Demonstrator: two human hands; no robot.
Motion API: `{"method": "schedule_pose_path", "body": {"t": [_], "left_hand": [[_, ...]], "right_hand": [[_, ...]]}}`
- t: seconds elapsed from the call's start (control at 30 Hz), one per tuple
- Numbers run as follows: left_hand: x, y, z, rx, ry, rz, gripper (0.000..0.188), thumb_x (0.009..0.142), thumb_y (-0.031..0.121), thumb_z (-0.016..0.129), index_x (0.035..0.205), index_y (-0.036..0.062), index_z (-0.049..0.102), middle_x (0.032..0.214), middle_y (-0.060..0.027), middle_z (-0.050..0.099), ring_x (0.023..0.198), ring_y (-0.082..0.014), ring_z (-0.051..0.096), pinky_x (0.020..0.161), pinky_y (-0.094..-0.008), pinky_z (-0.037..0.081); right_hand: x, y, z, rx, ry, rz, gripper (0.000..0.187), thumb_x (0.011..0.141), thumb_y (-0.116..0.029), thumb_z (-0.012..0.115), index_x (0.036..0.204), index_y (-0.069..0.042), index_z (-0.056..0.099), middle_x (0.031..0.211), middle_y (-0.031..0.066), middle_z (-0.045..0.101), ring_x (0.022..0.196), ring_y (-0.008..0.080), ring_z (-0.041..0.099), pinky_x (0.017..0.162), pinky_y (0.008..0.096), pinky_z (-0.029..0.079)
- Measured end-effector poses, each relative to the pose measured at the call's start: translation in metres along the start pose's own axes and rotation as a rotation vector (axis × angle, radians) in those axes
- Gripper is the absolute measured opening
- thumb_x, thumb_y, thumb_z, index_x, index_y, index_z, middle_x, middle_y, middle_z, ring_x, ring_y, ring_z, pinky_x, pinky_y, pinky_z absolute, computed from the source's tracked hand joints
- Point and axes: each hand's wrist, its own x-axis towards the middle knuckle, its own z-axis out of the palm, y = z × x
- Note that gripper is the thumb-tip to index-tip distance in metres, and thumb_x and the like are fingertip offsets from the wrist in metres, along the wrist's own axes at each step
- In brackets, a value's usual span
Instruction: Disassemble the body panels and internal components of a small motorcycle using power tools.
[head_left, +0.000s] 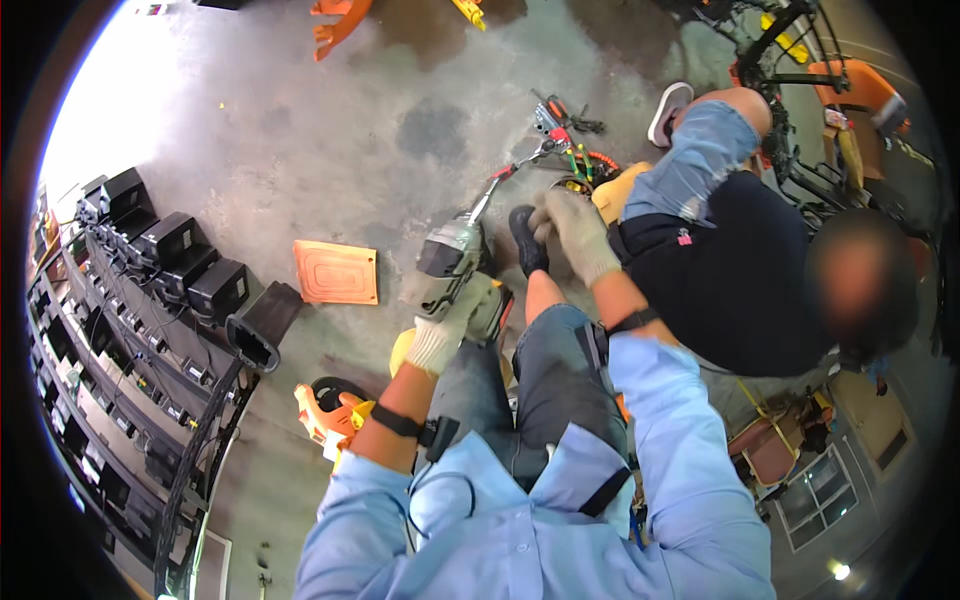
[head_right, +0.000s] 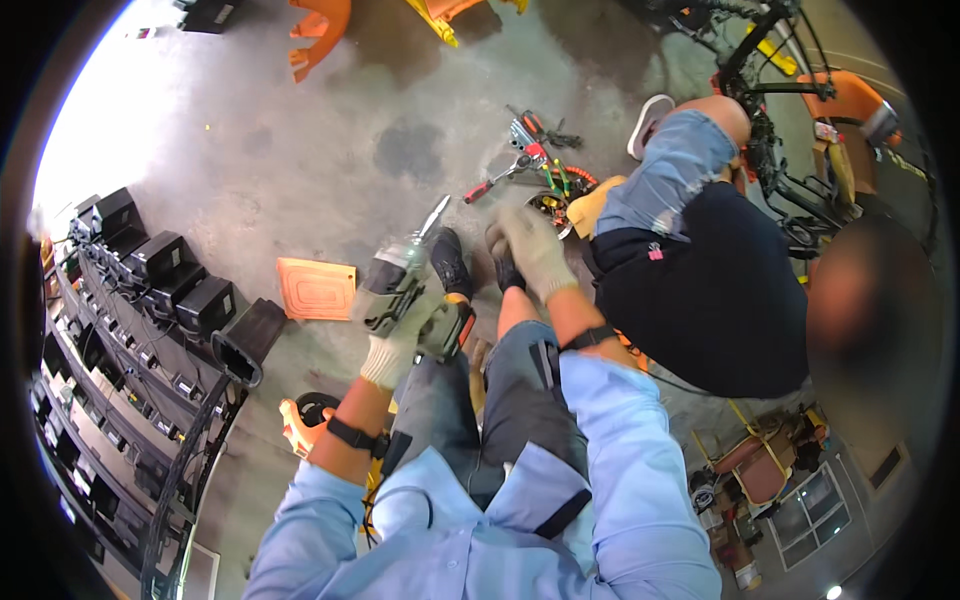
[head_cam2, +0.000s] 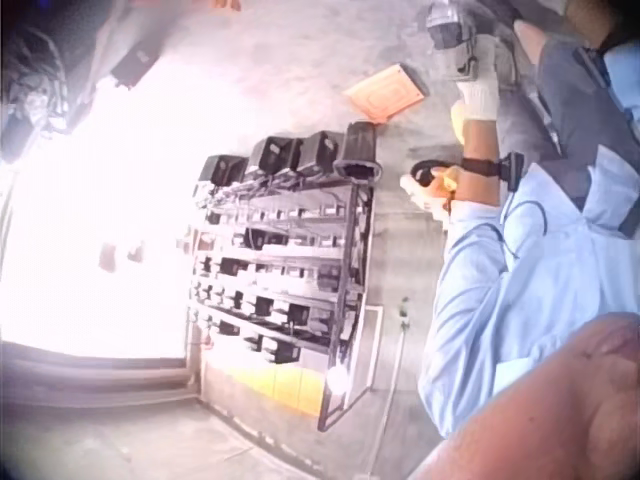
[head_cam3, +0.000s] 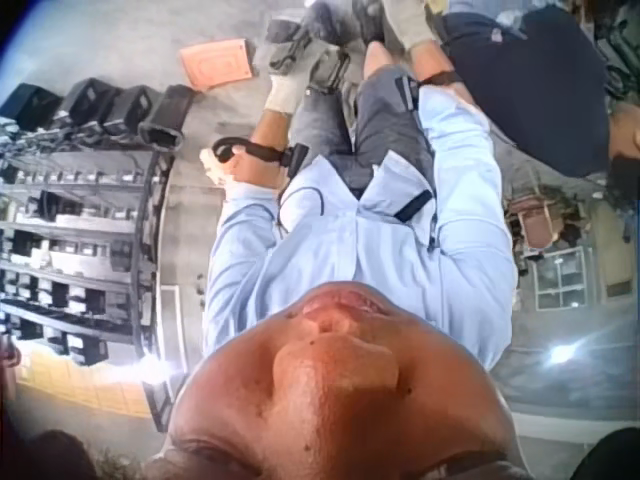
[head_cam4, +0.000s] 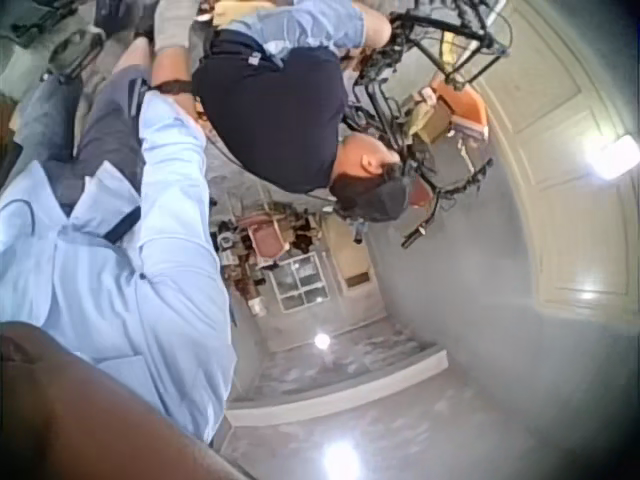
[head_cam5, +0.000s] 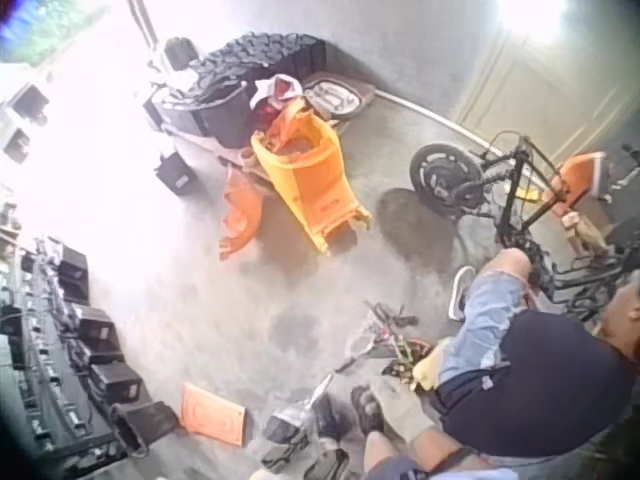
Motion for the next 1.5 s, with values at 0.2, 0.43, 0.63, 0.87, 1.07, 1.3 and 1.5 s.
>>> {"method": "schedule_pose_path", "body": {"t": [0.2,0.43,0.63,0.87,1.07,1.3,1.5], "left_hand": [[0.017,-0.029,-0.013,-0.08,0.125,-0.223,0.02,0.094,0.018,0.06,0.08,0.0044,0.064,0.075,-0.0013,0.062,0.062,-0.0087,0.054,0.055,-0.024,0.041],[0.042,-0.081,-0.055,-0.371,0.483,-0.14,0.027,0.092,0.028,0.06,0.084,0.0017,0.06,0.077,-0.0066,0.06,0.07,-0.0183,0.056,0.083,-0.0371,0.049],[0.055,-0.053,-0.041,-0.379,0.364,-0.074,0.037,0.09,0.02,0.06,0.12,0.0003,0.054,0.077,-0.0026,0.056,0.067,-0.0153,0.051,0.072,-0.0321,0.046],[0.028,-0.024,0.008,-0.222,0.31,0.008,0.014,0.088,0.012,0.057,0.083,-0.0012,0.062,0.071,-0.0094,0.061,0.066,-0.0173,0.054,0.068,-0.0323,0.046],[-0.025,0.022,0.022,-0.193,0.067,0.107,0.054,0.084,0.008,0.066,0.134,-0.0062,0.05,0.079,-0.0057,0.065,0.066,-0.0111,0.056,0.066,-0.0274,0.047],[-0.093,0.1,0.03,-0.025,0.063,0.265,0.054,0.082,0.005,0.067,0.133,-0.0071,0.052,0.078,-0.0042,0.065,0.073,-0.0111,0.058,0.08,-0.0277,0.05],[-0.128,0.131,0.022,-0.047,-0.073,0.251,0.053,0.086,0.007,0.072,0.133,-0.0048,0.053,0.1,-0.0068,0.066,0.083,-0.0121,0.06,0.076,-0.0271,0.05]], "right_hand": [[0.206,0.124,-0.07,-0.717,0.569,-0.025,0.044,0.087,-0.034,0.065,0.116,-0.002,0.066,0.106,0.0206,0.071,0.105,0.0367,0.067,0.094,0.0431,0.051],[0.348,0.17,-0.095,-0.906,0.669,-0.09,0.041,0.086,-0.032,0.066,0.119,-0.006,0.065,0.11,0.0202,0.07,0.1,0.036,0.068,0.092,0.0428,0.053],[0.347,0.162,-0.09,-0.972,0.688,-0.053,0.036,0.086,-0.028,0.068,0.114,-0.005,0.066,0.111,0.0197,0.069,0.101,0.0373,0.067,0.092,0.0449,0.051],[0.186,0.07,-0.054,0.596,0.179,-0.034,0.02,0.097,-0.004,0.062,0.117,-0.004,0.062,0.097,0.0074,0.07,0.085,0.0152,0.068,0.075,0.0282,0.058],[0.048,-0.069,-0.017,0.524,-0.06,-0.19,0.026,0.095,-0.007,0.066,0.119,0.0,0.061,0.101,0.0084,0.07,0.085,0.016,0.069,0.075,0.0282,0.058],[-0.046,-0.157,0.002,0.381,-0.231,-0.232,0.035,0.093,-0.023,0.072,0.115,0.001,0.063,0.094,0.0092,0.069,0.081,0.0168,0.068,0.074,0.0293,0.057],[-0.08,-0.183,0.003,0.361,-0.249,-0.294,0.029,0.096,-0.024,0.068,0.111,0.001,0.064,0.09,0.008,0.069,0.077,0.0153,0.067,0.07,0.0289,0.056]]}}
